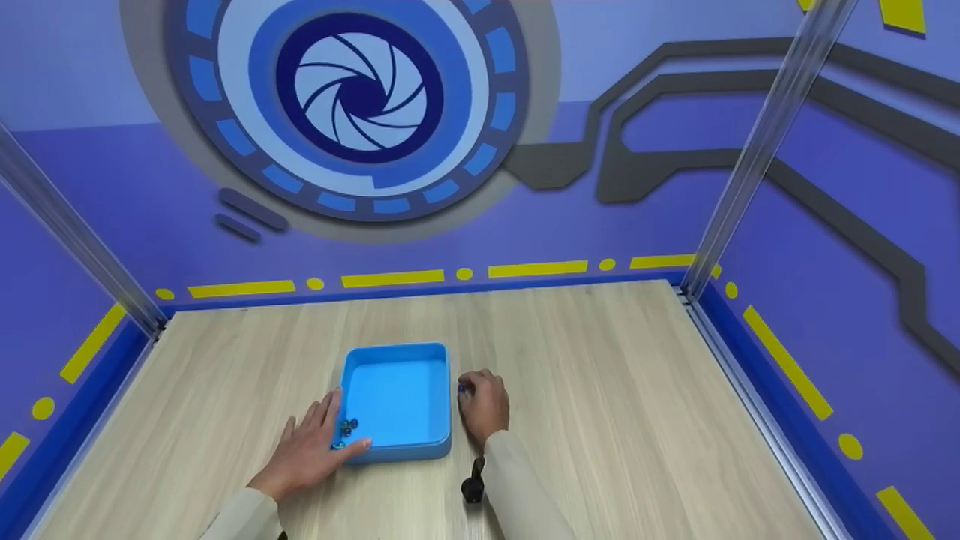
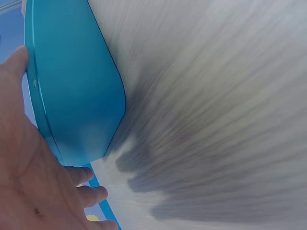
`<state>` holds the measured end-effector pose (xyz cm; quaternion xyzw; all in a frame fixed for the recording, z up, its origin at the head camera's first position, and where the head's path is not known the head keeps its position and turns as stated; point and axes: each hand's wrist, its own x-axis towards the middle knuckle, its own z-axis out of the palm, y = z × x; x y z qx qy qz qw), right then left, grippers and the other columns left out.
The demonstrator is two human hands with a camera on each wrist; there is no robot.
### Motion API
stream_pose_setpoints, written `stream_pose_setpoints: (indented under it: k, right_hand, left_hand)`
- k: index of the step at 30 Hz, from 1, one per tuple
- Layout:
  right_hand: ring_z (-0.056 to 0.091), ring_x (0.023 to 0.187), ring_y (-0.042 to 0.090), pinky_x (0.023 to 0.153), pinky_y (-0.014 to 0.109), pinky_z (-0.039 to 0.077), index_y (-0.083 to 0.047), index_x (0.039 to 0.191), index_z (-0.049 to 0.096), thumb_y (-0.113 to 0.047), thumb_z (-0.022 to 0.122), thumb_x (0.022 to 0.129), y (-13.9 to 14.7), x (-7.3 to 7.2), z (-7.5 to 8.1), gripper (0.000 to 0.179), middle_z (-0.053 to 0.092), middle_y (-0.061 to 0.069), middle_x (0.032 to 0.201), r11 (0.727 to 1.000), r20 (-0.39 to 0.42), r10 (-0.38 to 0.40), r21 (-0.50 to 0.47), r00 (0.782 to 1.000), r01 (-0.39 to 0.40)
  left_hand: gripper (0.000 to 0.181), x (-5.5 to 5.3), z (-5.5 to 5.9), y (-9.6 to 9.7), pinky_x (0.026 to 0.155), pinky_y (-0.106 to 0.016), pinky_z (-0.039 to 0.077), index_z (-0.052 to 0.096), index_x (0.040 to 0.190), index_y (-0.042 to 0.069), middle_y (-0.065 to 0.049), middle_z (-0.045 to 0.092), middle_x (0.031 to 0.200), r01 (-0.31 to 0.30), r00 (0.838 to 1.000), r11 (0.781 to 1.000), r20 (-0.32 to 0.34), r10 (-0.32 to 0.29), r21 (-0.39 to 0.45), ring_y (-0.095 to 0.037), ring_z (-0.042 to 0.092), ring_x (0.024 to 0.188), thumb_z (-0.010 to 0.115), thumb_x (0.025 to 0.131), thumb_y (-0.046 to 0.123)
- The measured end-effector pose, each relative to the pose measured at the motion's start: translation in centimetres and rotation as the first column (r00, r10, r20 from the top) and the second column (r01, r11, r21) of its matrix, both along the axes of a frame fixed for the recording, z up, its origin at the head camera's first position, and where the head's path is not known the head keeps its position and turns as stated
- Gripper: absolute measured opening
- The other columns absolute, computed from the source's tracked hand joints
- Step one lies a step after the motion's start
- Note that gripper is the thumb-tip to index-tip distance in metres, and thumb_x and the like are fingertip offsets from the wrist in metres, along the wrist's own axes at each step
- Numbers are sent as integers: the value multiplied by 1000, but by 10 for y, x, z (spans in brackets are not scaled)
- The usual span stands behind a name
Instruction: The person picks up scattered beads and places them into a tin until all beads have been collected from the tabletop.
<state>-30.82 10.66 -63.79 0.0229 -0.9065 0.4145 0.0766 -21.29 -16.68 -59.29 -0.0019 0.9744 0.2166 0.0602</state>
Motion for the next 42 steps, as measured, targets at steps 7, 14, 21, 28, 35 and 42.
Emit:
stream_pose_setpoints:
  k: [7, 14, 21, 28, 35, 42]
  right_hand:
    - [59, 92, 18, 83, 40, 49, -13, 98, 74, -2, 70, 82, -1, 1, -1, 20, 67, 2, 96, 1000, -8, -3, 22, 1000, 3]
    - [59, 93, 18, 84, 39, 49, -14, 98, 74, -2, 70, 82, -2, 0, -1, 20, 68, 0, 96, 1000, -14, -6, 25, 1000, 6]
    - [60, 94, 18, 87, 41, 50, -15, 97, 74, -4, 71, 83, -3, 0, 0, 18, 68, 0, 94, 999, -16, -12, 34, 1000, 13]
    - [61, 94, 19, 88, 41, 50, -14, 95, 75, -3, 71, 83, -3, 0, 1, 17, 68, 1, 92, 999, -13, -20, 34, 1000, 20]
    - [59, 92, 18, 86, 40, 50, -15, 95, 74, -3, 71, 83, -3, 0, -1, 17, 67, 0, 92, 999, -2, -28, 22, 1000, 28]
    - [59, 92, 18, 87, 40, 50, -14, 95, 74, -2, 71, 83, -4, 0, 0, 17, 67, 1, 92, 1000, 5, -30, 4, 1000, 30]
  left_hand:
    - [109, 0, -1, 0, 113, -70, 6, 12, 156, 12, -17, 20, 161, 1, 1000, 1000, 3, -1, -7, -42, 19, 147, 54, 79, 76]
    - [108, 0, 0, -1, 113, -70, 6, 13, 156, 12, -17, 21, 161, 3, 1000, 1000, -10, -4, -8, -42, 20, 147, 54, 80, 76]
    - [108, 0, 0, -2, 112, -70, 6, 14, 156, 11, -17, 21, 160, 8, 1000, 1000, -17, -8, -2, -42, 20, 147, 55, 80, 75]
    - [108, 0, 0, -1, 113, -70, 5, 13, 156, 11, -16, 21, 161, 10, 1000, 1000, -10, -10, 8, -41, 20, 147, 55, 79, 75]
    - [107, 0, 1, -1, 113, -70, 5, 13, 156, 11, -16, 21, 161, 9, 1000, 1000, -9, -9, 7, -42, 20, 147, 55, 80, 75]
    - [108, -1, 0, -1, 112, -71, 6, 14, 156, 11, -17, 22, 160, 9, 1000, 1000, -12, -9, 6, -42, 21, 146, 56, 79, 75]
